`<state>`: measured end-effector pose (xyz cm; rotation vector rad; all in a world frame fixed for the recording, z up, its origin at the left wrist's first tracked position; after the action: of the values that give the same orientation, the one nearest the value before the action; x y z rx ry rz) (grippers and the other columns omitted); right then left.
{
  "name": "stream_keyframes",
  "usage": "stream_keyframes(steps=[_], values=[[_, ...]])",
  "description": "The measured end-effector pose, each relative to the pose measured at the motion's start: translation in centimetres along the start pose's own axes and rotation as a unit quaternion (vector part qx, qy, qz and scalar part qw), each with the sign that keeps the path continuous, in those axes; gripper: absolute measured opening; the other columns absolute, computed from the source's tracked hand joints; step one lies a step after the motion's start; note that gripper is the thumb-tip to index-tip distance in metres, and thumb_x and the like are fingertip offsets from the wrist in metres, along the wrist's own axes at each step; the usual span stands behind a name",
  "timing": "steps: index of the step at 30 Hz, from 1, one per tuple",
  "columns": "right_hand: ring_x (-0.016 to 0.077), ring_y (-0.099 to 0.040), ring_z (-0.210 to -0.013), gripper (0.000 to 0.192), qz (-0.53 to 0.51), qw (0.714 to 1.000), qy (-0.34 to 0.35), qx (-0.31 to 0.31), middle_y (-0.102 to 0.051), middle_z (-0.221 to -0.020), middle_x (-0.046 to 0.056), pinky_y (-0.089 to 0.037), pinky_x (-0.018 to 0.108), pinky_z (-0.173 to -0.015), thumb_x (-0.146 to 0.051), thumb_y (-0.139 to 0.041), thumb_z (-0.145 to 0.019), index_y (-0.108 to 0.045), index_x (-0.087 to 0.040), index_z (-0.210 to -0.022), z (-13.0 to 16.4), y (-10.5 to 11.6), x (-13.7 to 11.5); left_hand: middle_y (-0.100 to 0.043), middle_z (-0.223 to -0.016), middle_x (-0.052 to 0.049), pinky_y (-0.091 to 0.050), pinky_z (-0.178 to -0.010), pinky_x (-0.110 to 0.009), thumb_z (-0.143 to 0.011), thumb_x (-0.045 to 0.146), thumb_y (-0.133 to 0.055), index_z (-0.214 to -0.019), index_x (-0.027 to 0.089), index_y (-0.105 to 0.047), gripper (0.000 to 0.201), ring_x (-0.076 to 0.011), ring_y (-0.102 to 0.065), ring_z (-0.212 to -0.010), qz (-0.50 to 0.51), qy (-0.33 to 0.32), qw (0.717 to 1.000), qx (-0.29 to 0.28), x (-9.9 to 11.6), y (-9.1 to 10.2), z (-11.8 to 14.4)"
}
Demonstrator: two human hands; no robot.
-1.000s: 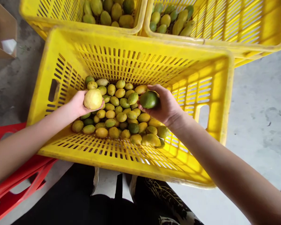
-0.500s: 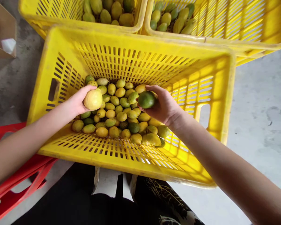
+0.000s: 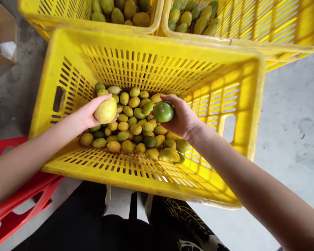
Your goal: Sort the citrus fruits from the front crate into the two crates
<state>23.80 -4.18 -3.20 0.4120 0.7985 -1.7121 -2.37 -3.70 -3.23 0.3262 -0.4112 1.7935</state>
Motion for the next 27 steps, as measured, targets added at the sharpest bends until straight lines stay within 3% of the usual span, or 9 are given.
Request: stream_keyframes(steps=[5,9,13,17,21,27], values=[[0.0223,-0.073,-0.073,0.03,-0.007,1.0,-0.019,0.02,-0.069,-0.081,0.0,-0.057,0.03,-0.056,-0.045,-0.08,-0.09,-0.061,-0.027,-0.105,0.53,-0.54,-0.09,-0.08,-0.094,-0.006,-0.072,-0.077,-0.035,-0.089,0.026,-0.086,-0.123,0.026,-0.071,0.037,-0.028,-0.085,-0.085,0.005,-0.032,0.999,0.017,-0.02,-0.35,0.16],[0.0196,-0.069,-0.063,0.028,-0.005,0.999,-0.021,0.024,-0.071,-0.079,0.001,-0.054,0.028,-0.05,-0.044,-0.081,-0.091,-0.062,-0.026,-0.101,0.59,-0.6,-0.31,-0.078,-0.088,-0.005,-0.072,-0.07,-0.035,-0.095,0.029,-0.078,-0.12,0.025,-0.071,0.026,-0.0262,-0.082,-0.076,0.017,-0.036,0.999,0.03,0.17,-0.31,0.36],[0.0218,-0.071,-0.064,0.026,-0.005,1.0,-0.028,0.011,-0.07,-0.074,0.003,-0.053,0.027,-0.047,-0.046,-0.08,-0.092,-0.067,-0.024,-0.097,0.37,-0.41,-0.13,-0.079,-0.092,-0.008,-0.072,-0.074,-0.042,-0.1,0.038,-0.075,-0.124,0.025,-0.072,0.028,-0.0323,-0.084,-0.084,0.029,-0.028,0.999,0.026,0.06,-0.15,0.27],[0.0259,-0.074,-0.07,0.024,0.005,0.999,-0.041,0.028,-0.07,-0.072,0.005,-0.06,0.033,-0.053,-0.045,-0.079,-0.09,-0.071,-0.023,-0.097,0.28,-0.1,0.28,-0.079,-0.091,-0.01,-0.072,-0.075,-0.045,-0.102,0.041,-0.069,-0.128,0.024,-0.073,0.031,-0.0384,-0.085,-0.092,0.024,-0.014,0.999,0.041,-0.35,0.18,-0.05],[0.0219,-0.072,-0.069,0.021,-0.014,0.998,-0.031,0.048,-0.072,-0.076,0.003,-0.064,0.032,-0.059,-0.037,-0.082,-0.088,-0.068,-0.024,-0.096,0.42,-0.17,0.2,-0.078,-0.086,-0.008,-0.071,-0.072,-0.041,-0.103,0.038,-0.067,-0.125,0.024,-0.072,0.026,-0.036,-0.085,-0.088,0.017,-0.005,0.999,0.049,-0.4,0.23,-0.02],[0.0208,-0.071,-0.065,0.026,-0.013,0.999,-0.021,0.037,-0.07,-0.077,0.0,-0.062,0.031,-0.055,-0.038,-0.085,-0.084,-0.064,-0.027,-0.095,0.46,-0.26,0.03,-0.076,-0.082,-0.005,-0.069,-0.063,-0.033,-0.098,0.033,-0.08,-0.122,0.025,-0.072,0.027,-0.0267,-0.08,-0.071,0.005,-0.02,0.999,0.044,-0.08,-0.42,0.44]])
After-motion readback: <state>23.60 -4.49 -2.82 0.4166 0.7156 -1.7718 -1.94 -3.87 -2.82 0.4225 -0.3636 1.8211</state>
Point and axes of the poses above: each hand's wrist, its own z-axis away from the middle knuckle, its own y-axis out of the back of the hand, x = y × z, the point moved 5 cm from there along -z, towards the middle knuckle
